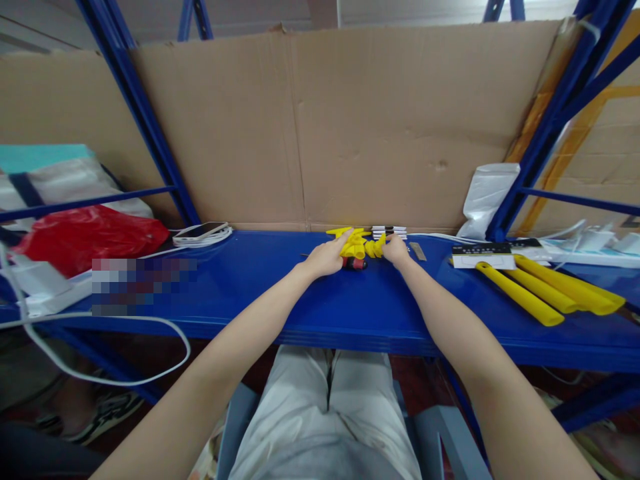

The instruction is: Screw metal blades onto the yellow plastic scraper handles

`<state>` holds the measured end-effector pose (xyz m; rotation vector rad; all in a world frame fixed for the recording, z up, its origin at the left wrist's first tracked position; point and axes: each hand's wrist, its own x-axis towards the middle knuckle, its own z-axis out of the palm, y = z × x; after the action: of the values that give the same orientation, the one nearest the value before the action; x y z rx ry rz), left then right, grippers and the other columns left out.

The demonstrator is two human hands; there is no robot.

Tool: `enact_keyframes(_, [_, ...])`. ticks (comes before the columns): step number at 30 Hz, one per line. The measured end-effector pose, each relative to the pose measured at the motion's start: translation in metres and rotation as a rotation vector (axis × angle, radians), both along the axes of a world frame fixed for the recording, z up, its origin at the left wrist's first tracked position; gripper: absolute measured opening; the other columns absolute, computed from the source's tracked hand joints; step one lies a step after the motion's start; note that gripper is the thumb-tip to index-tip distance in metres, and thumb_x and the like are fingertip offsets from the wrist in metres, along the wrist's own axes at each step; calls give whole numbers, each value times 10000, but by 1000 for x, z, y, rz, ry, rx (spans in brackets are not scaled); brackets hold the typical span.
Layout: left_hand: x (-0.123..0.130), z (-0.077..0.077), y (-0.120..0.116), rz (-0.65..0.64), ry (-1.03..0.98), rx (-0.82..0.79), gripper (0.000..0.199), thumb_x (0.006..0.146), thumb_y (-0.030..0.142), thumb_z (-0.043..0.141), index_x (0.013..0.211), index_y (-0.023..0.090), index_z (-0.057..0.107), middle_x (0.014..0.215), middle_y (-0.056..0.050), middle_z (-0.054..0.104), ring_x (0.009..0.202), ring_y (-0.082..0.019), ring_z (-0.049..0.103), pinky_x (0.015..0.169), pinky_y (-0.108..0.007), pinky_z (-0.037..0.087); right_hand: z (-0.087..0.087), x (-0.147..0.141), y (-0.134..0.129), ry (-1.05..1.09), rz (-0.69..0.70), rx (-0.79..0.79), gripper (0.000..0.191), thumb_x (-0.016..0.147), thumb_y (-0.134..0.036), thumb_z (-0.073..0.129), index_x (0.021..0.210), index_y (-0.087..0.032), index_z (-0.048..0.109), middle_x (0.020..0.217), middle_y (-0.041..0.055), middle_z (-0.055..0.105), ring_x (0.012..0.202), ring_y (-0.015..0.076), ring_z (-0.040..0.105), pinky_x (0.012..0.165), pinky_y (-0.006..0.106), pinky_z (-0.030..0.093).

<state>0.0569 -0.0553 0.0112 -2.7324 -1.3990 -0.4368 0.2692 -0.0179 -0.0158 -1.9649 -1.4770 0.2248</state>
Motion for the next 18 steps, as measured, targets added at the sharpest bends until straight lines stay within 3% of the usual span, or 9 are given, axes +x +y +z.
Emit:
enact_keyframes(6, [0,0,0,0,-11,-3,819,879,142,498,1612,268,156,1555,-110,469,1305,-263,584,1037,-386,503,2,-7,-5,-234,-19,-113,300,870,-169,524,1051,-124,759,1121,188,736,1115,317,681,886,347,531])
enact_keyframes(12, [-1,2,-1,4,-31,-16,818,886,164,508,1613,284,153,1556,-99,471,1303,-266,585,1027,-393,512,4,-14,-11,-430,30,-168,361,933,-411,486,1029,-182,749,1134,173,725,1138,320,658,870,390,525])
enact_keyframes(18, [-1,4,-4,9,-49,-30,803,886,142,490,1611,278,172,1533,-89,502,1302,-259,588,1029,-378,508,0,-14,-8,-381,148,-121,293,934,-317,520,1054,-158,735,1168,151,728,1091,269,679,851,304,496])
